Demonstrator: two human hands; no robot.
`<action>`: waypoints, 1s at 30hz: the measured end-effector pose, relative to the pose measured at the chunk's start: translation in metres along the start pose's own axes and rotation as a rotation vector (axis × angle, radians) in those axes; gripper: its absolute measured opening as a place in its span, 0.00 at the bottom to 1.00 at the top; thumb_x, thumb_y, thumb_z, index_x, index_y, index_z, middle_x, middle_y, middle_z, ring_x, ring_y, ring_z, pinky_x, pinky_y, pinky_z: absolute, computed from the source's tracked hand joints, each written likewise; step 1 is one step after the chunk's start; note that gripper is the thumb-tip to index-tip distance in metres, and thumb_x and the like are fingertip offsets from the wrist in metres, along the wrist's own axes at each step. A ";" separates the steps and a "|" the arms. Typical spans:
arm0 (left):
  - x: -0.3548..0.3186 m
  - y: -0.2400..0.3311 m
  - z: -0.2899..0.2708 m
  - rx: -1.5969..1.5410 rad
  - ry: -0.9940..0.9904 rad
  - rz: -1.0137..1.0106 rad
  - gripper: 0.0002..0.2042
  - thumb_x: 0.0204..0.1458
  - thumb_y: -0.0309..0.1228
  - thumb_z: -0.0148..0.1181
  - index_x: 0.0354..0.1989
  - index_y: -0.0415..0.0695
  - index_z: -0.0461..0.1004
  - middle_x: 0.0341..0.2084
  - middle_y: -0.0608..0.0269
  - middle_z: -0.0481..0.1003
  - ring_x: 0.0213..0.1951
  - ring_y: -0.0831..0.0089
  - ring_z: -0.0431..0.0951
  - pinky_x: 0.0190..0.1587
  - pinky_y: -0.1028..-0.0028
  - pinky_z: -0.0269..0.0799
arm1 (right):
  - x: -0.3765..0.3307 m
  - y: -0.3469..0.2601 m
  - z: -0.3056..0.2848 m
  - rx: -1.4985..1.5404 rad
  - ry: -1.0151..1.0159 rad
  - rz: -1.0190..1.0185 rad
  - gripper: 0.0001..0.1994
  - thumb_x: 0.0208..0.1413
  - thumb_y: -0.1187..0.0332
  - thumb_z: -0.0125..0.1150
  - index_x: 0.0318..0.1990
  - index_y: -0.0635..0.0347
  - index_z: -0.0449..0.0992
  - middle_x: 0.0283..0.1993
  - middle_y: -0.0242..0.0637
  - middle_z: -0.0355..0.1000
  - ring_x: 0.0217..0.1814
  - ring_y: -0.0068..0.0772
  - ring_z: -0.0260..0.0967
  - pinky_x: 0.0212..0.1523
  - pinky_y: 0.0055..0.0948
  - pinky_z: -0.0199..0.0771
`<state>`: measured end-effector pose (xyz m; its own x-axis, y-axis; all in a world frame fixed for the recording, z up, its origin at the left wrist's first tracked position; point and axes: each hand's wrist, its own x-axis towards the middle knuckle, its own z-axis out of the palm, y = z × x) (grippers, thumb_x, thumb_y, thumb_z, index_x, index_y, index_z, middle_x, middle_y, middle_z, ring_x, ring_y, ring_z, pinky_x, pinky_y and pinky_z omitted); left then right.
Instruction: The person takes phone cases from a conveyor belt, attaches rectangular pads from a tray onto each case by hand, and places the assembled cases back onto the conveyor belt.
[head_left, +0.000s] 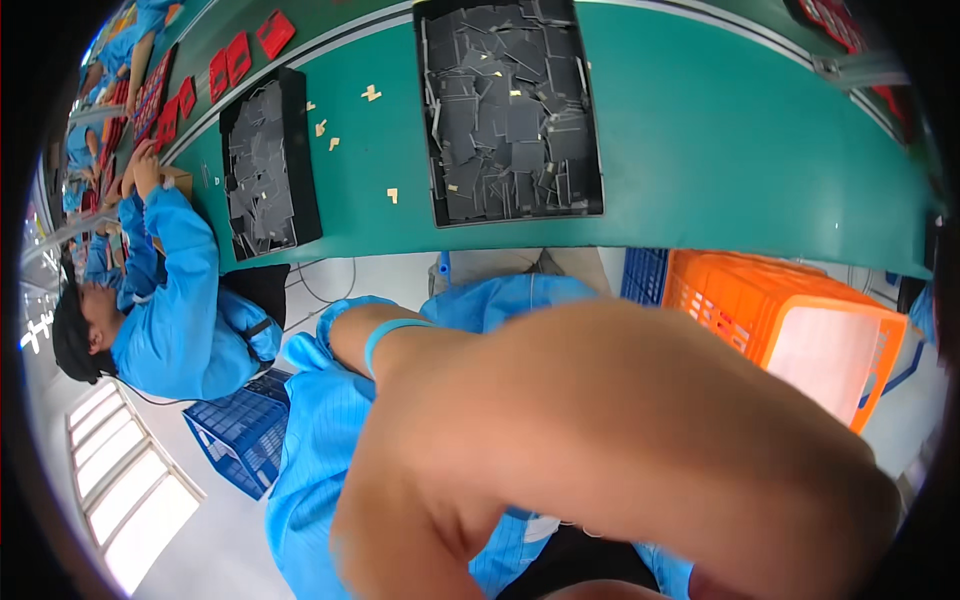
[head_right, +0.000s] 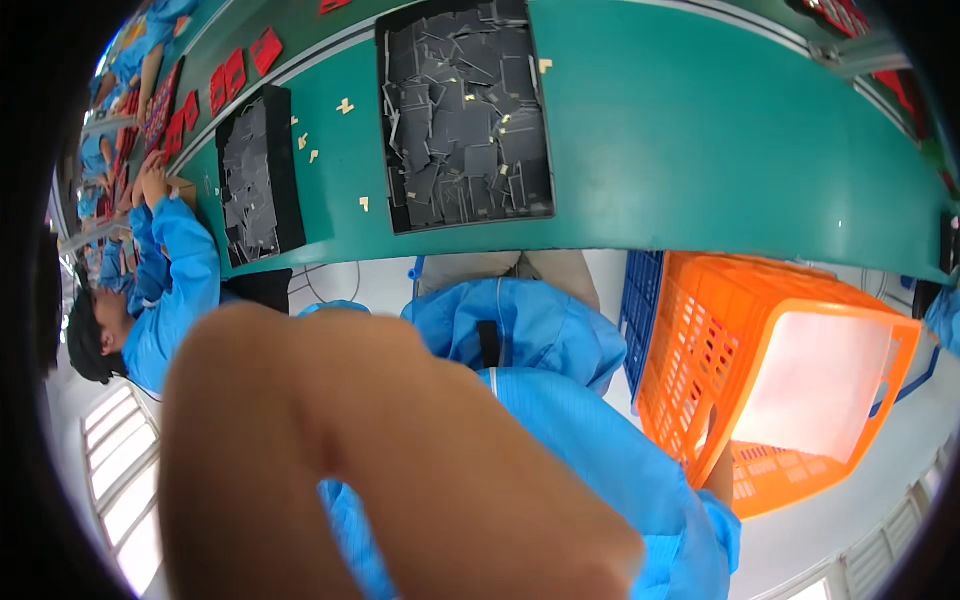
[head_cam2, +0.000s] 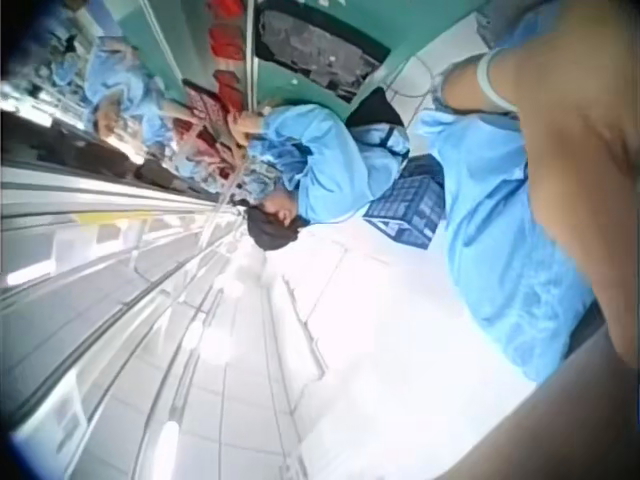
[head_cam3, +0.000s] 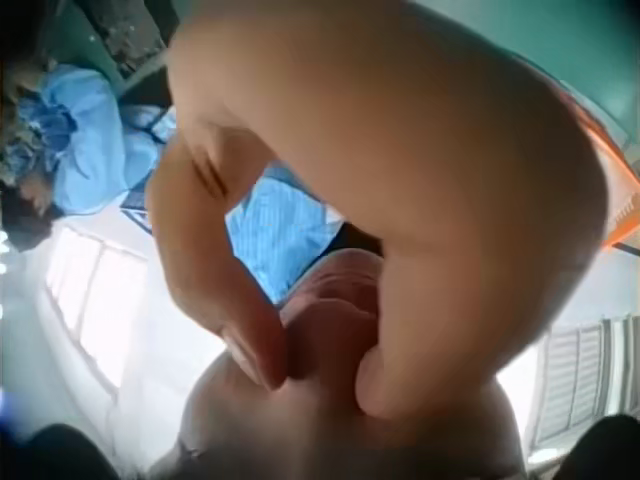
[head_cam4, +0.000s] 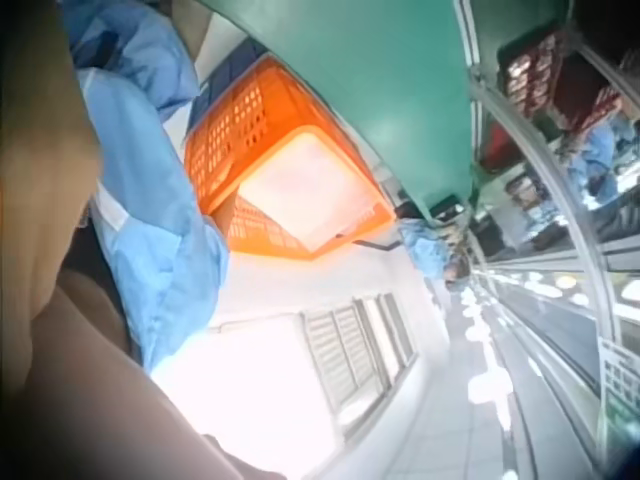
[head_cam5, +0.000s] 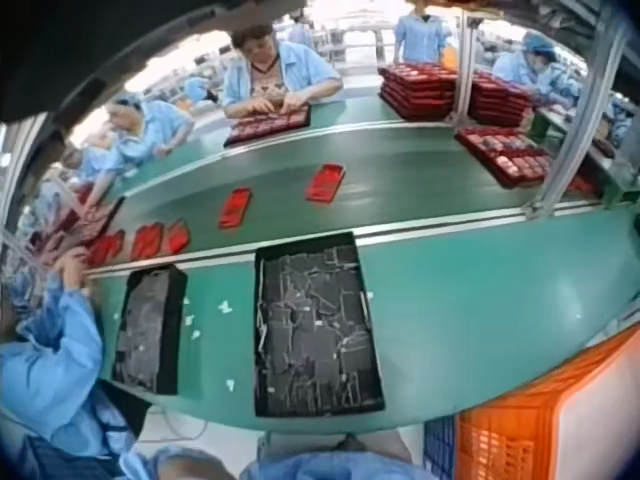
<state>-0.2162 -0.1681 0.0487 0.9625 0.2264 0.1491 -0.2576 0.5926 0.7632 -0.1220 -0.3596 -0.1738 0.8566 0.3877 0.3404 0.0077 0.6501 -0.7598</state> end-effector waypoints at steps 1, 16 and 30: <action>0.000 0.003 0.002 -0.039 0.051 -0.013 0.09 0.66 0.34 0.55 0.35 0.45 0.67 0.29 0.61 0.73 0.28 0.71 0.73 0.34 0.71 0.70 | 0.009 -0.003 0.022 0.074 0.019 -0.050 0.18 0.52 0.65 0.69 0.49 0.61 0.77 0.43 0.44 0.77 0.39 0.41 0.70 0.42 0.34 0.68; 0.005 -0.016 0.042 -0.651 0.277 -0.258 0.08 0.60 0.32 0.59 0.30 0.44 0.70 0.23 0.61 0.74 0.24 0.68 0.74 0.31 0.71 0.72 | 0.085 -0.045 0.273 1.077 0.240 -0.837 0.04 0.52 0.74 0.65 0.35 0.59 0.84 0.30 0.40 0.79 0.18 0.33 0.67 0.20 0.28 0.66; 0.047 -0.018 -0.089 -0.302 -0.485 -0.183 0.11 0.66 0.42 0.56 0.37 0.51 0.65 0.26 0.73 0.72 0.30 0.79 0.72 0.39 0.72 0.66 | -0.034 -0.069 0.112 0.373 0.495 -0.233 0.11 0.56 0.71 0.66 0.47 0.63 0.80 0.37 0.34 0.81 0.21 0.26 0.69 0.20 0.26 0.67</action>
<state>-0.1740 -0.0994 -0.0136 0.9038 -0.2364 0.3568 -0.0286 0.7984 0.6014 -0.2089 -0.3443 -0.0713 0.9907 -0.0793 0.1103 0.1190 0.8978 -0.4240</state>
